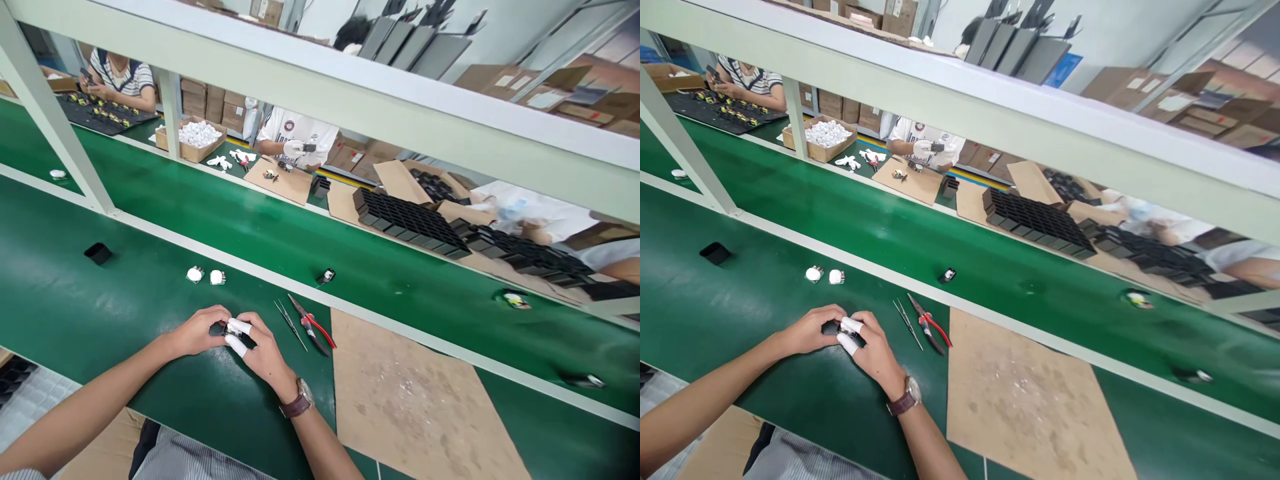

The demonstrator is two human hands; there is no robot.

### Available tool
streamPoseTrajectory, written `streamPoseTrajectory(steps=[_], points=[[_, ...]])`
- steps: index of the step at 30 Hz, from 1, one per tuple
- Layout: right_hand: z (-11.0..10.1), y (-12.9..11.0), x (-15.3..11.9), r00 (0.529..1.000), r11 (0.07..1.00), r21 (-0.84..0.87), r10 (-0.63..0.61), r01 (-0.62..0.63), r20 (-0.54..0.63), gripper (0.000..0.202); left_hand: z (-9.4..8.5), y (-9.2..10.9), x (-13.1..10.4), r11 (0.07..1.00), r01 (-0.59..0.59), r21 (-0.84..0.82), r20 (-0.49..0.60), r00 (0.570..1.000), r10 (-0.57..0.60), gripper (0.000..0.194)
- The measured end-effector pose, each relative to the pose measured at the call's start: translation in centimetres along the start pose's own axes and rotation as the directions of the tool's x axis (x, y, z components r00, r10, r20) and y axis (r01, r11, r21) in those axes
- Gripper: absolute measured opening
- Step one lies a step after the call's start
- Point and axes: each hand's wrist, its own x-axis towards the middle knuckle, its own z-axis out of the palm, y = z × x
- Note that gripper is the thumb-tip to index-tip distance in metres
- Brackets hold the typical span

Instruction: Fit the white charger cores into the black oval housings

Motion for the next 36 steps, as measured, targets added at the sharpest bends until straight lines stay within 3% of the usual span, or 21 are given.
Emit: streamPoseTrajectory(steps=[3, 9, 15, 19, 21, 23, 25, 27, 30, 33, 36], points=[[-0.2, 0.2, -0.3, 0.998, 0.995, -0.067, -0.068, 0.069, 0.012, 0.035, 0.1, -0.3, 0.0, 1.000, -0.018, -0.016, 0.012, 1.000, 0.018, 0.017], [-0.8, -0.5, -0.1, 0.975, 0.927, -0.327, -0.127, 0.183, 0.183, 0.025, 0.3, -0.6, -0.1, 0.999, -0.044, -0.029, 0.013, 0.999, 0.045, 0.015], [0.0, -0.4, -0.9, 0.994, 0.956, -0.274, -0.113, 0.109, 0.000, 0.030, 0.2, -0.1, 0.0, 0.999, -0.047, -0.016, 0.015, 0.999, 0.047, 0.012], [0.1, -0.9, -1.1, 0.993, 0.913, -0.392, -0.105, 0.116, 0.048, 0.022, 0.2, -0.2, 0.0, 0.997, -0.077, -0.016, 0.006, 0.997, 0.077, 0.014], [-0.4, -0.9, -1.1, 0.995, 0.942, -0.327, -0.054, 0.077, 0.079, 0.024, 0.4, -0.4, -0.1, 0.998, -0.069, -0.005, -0.003, 0.998, 0.069, 0.015], [-1.5, -0.2, -1.5, 0.999, 0.965, -0.262, 0.018, -0.009, 0.031, 0.031, 0.5, -0.5, -0.2, 0.999, -0.050, 0.018, -0.011, 0.999, 0.051, 0.017], [-2.9, 0.9, -2.2, 0.991, 0.940, -0.319, 0.097, -0.123, -0.095, 0.036, 0.6, -0.6, -0.4, 0.998, -0.031, 0.048, -0.016, 0.999, 0.032, 0.023], [-4.4, 2.4, -3.1, 0.966, 0.848, -0.474, 0.151, -0.236, -0.211, 0.037, 0.6, -0.5, -0.6, 0.997, -0.025, 0.078, -0.022, 0.999, 0.027, 0.036], [-5.9, 4.2, -4.4, 0.956, 0.734, -0.614, 0.200, -0.291, -0.214, 0.037, 0.5, -0.2, -0.8, 0.984, -0.112, 0.140, -0.049, 0.992, 0.120, 0.045], [-6.0, 4.7, -4.7, 0.958, 0.721, -0.630, 0.221, -0.288, -0.185, 0.036, 0.5, -0.1, -0.9, 0.933, -0.290, 0.213, -0.061, 0.949, 0.309, 0.027], [-5.5, 3.9, -3.9, 0.959, 0.725, -0.628, 0.231, -0.283, -0.166, 0.035, 0.8, -0.8, -1.0, 0.878, -0.384, 0.284, -0.082, 0.903, 0.422, 0.023]])
